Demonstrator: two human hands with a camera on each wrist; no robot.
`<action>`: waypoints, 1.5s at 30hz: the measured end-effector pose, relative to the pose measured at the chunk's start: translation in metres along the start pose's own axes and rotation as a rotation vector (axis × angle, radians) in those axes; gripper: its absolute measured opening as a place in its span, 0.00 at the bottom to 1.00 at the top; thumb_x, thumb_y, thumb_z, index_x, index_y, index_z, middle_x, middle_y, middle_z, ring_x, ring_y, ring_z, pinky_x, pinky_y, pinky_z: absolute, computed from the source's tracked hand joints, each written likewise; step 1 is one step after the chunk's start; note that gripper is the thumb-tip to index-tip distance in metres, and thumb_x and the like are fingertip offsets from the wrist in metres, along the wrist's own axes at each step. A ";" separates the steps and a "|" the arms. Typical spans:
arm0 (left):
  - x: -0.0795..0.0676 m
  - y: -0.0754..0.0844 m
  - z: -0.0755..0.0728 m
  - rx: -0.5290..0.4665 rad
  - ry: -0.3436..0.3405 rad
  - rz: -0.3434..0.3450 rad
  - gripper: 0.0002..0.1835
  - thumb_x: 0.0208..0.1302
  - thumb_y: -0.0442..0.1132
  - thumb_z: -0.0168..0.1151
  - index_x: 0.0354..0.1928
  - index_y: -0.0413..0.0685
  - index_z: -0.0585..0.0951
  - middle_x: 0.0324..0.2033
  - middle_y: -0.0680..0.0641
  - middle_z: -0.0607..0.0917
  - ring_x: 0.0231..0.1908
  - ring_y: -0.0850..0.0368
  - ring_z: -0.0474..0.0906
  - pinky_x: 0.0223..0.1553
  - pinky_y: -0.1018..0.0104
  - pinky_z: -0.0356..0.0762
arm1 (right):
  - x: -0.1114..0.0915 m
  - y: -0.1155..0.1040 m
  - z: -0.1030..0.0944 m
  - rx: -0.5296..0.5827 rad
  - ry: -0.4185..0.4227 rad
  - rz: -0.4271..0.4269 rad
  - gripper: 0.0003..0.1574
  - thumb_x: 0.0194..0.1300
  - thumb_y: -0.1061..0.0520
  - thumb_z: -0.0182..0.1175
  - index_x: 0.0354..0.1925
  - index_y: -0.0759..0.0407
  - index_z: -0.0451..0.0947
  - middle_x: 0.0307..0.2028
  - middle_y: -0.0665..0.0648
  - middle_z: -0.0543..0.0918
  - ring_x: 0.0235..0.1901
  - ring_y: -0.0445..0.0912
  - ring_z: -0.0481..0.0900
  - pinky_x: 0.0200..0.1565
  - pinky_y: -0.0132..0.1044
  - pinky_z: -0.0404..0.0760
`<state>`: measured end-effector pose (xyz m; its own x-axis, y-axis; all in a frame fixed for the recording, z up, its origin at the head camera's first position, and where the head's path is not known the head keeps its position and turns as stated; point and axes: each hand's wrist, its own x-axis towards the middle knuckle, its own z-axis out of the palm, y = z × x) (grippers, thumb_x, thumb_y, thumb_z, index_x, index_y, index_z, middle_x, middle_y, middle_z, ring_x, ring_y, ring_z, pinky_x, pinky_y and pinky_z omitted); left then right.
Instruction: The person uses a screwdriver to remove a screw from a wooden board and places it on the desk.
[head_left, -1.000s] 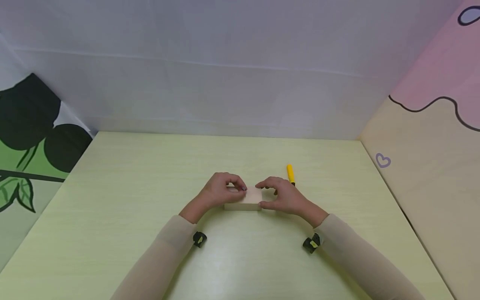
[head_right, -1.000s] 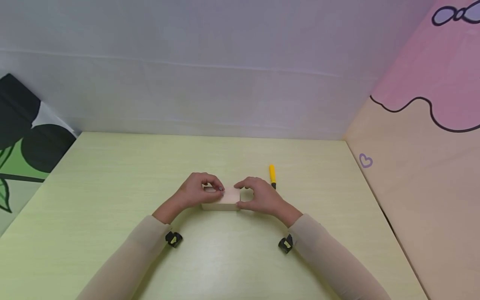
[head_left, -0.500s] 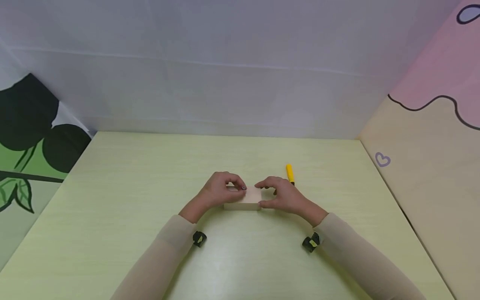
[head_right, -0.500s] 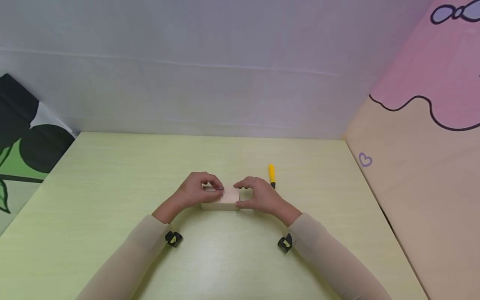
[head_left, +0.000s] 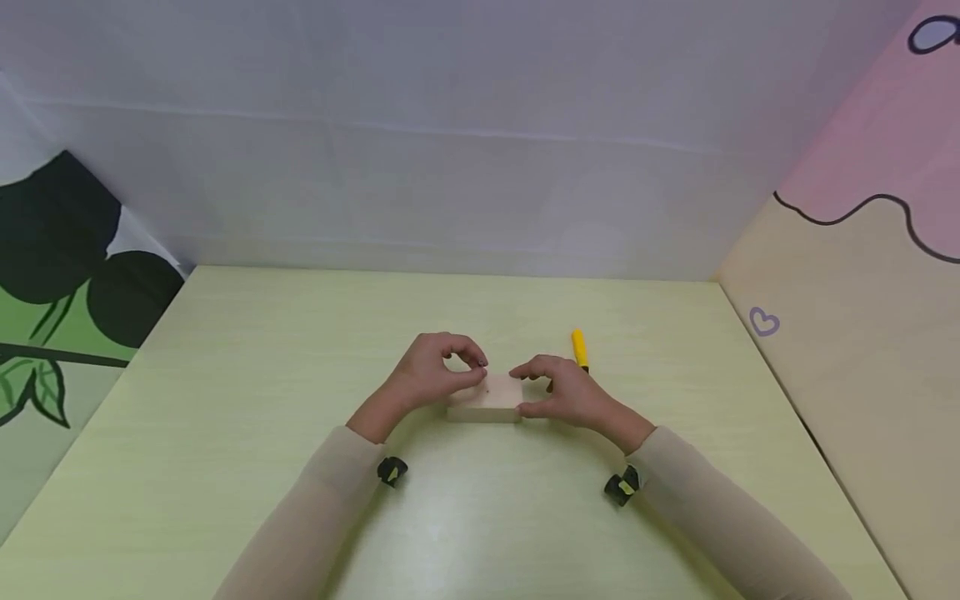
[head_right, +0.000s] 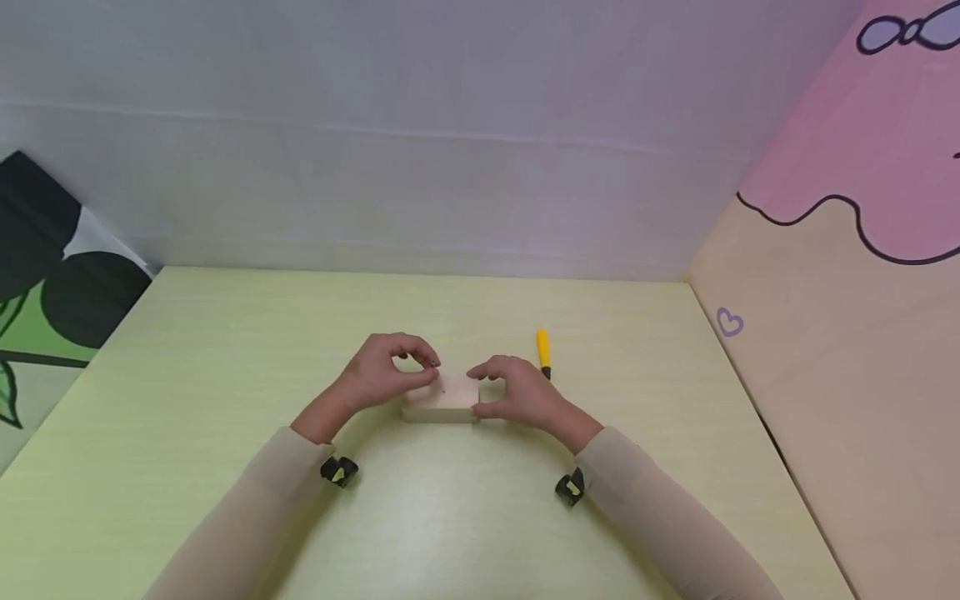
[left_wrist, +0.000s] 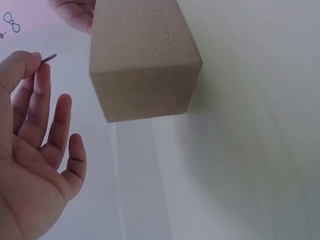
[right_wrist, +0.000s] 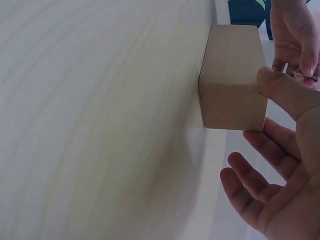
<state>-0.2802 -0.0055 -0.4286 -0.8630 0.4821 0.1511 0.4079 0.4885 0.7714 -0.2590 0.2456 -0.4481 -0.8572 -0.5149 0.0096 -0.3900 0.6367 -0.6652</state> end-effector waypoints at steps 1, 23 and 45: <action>-0.001 0.000 -0.002 0.003 0.006 0.000 0.04 0.57 0.41 0.67 0.35 0.54 0.85 0.29 0.59 0.86 0.41 0.51 0.82 0.51 0.47 0.73 | 0.000 0.000 0.000 -0.002 0.000 0.004 0.30 0.54 0.51 0.72 0.55 0.54 0.79 0.51 0.51 0.82 0.51 0.50 0.76 0.47 0.47 0.80; -0.036 -0.045 -0.028 0.055 0.012 -0.318 0.10 0.57 0.45 0.68 0.42 0.57 0.83 0.29 0.57 0.85 0.36 0.57 0.78 0.33 0.64 0.74 | -0.004 0.004 0.006 0.040 0.001 0.009 0.30 0.53 0.51 0.73 0.55 0.53 0.79 0.52 0.49 0.82 0.52 0.48 0.76 0.46 0.42 0.78; -0.047 -0.060 -0.045 0.184 -0.086 -0.464 0.07 0.56 0.44 0.68 0.37 0.55 0.84 0.28 0.54 0.83 0.29 0.59 0.76 0.31 0.65 0.70 | -0.001 0.001 0.003 0.030 0.009 0.002 0.30 0.53 0.51 0.73 0.55 0.53 0.79 0.51 0.49 0.82 0.51 0.48 0.77 0.47 0.45 0.79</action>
<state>-0.2774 -0.0900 -0.4543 -0.9413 0.2382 -0.2393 0.0397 0.7819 0.6222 -0.2572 0.2452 -0.4514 -0.8610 -0.5084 0.0153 -0.3784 0.6201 -0.6873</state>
